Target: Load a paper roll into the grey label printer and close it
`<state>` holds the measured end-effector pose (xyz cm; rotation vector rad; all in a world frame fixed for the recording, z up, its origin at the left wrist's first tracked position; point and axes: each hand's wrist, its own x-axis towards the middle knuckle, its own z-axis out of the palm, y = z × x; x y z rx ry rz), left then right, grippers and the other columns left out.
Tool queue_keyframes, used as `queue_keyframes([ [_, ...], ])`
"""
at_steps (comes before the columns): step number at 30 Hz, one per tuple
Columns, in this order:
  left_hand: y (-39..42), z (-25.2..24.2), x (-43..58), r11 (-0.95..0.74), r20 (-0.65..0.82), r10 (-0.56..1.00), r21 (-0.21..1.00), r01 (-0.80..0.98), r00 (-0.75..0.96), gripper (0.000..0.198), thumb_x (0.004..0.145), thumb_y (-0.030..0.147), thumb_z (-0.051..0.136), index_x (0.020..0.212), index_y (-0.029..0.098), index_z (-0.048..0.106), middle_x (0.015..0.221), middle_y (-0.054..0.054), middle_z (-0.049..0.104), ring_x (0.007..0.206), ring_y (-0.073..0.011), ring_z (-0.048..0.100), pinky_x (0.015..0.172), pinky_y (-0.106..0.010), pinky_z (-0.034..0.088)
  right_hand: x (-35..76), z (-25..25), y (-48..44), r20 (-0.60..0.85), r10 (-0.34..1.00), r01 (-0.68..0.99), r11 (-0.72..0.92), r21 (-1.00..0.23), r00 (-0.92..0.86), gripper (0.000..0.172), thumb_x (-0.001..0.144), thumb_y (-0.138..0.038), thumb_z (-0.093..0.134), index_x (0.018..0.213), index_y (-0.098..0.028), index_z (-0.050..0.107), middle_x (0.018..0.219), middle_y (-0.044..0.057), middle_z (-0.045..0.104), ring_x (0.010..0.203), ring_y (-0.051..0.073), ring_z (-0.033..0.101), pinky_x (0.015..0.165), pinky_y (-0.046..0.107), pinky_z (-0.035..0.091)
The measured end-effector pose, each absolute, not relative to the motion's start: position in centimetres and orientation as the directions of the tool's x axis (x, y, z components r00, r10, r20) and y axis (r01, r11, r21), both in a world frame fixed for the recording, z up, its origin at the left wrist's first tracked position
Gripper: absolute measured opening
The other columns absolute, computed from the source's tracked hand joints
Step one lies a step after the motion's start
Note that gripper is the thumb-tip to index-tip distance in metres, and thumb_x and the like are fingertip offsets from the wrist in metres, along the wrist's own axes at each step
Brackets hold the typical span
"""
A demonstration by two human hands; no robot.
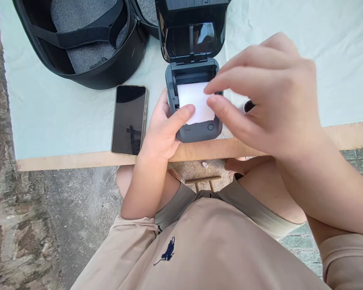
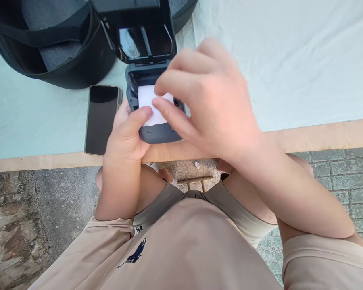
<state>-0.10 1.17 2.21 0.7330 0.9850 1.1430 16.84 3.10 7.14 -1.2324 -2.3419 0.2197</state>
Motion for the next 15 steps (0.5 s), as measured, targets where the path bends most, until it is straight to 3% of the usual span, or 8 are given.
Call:
queue_keyframes([
  [5,1.2,1.6,-0.4,0.259,-0.234,0.966,0.883,-0.391,0.113,0.041,0.073,0.022,0.079,0.11,0.025,0.06,0.106,-0.002,0.073,0.131,-0.0287,0.058,0.107,-0.038,0.051,17.1,7.2,3.5,0.218,0.874,0.816,0.485,-0.314,-0.435,0.03,0.089,-0.044,0.057,0.109,-0.023,0.065,0.106,0.007,0.066,0.096,0.028,0.058,0.083,0.044,0.046],
  [8,1.6,0.7,-0.8,0.233,-0.182,0.971,0.87,-0.435,0.155,0.048,0.067,0.025,0.084,0.109,0.025,0.061,0.103,-0.001,0.073,0.129,-0.0298,0.06,0.105,-0.039,0.054,16.8,7.1,3.3,0.143,0.889,0.842,0.459,-0.283,-0.436,0.029,0.088,-0.04,0.059,0.114,-0.025,0.061,0.112,0.007,0.063,0.102,0.03,0.057,0.081,0.043,0.046],
  [10,1.8,0.3,-0.9,0.23,-0.162,0.97,0.859,-0.458,0.184,0.04,0.072,0.03,0.081,0.107,0.026,0.062,0.101,-0.002,0.073,0.122,-0.0291,0.065,0.102,-0.04,0.057,16.8,7.2,3.2,0.113,0.888,0.844,0.458,-0.278,-0.445,0.028,0.088,-0.037,0.058,0.114,-0.026,0.06,0.114,0.007,0.062,0.103,0.031,0.057,0.083,0.044,0.046],
  [13,1.8,0.2,-1.0,0.216,-0.144,0.971,0.863,-0.456,0.189,0.029,0.08,0.027,0.073,0.107,0.025,0.062,0.102,-0.002,0.073,0.11,-0.026,0.071,0.096,-0.039,0.06,17.3,7.7,3.2,0.192,0.864,0.796,0.504,-0.335,-0.466,0.027,0.087,-0.036,0.06,0.111,-0.023,0.06,0.114,0.008,0.061,0.108,0.029,0.057,0.09,0.043,0.048],
  [15,1.7,0.4,-0.9,0.208,-0.139,0.973,0.876,-0.435,0.185,0.033,0.078,0.022,0.074,0.109,0.024,0.061,0.102,-0.002,0.073,0.108,-0.0255,0.071,0.092,-0.039,0.061,17.7,8.1,3.5,0.28,0.857,0.767,0.512,-0.387,-0.432,0.034,0.088,-0.037,0.058,0.118,-0.021,0.058,0.122,0.008,0.06,0.116,0.026,0.057,0.093,0.039,0.05],
])
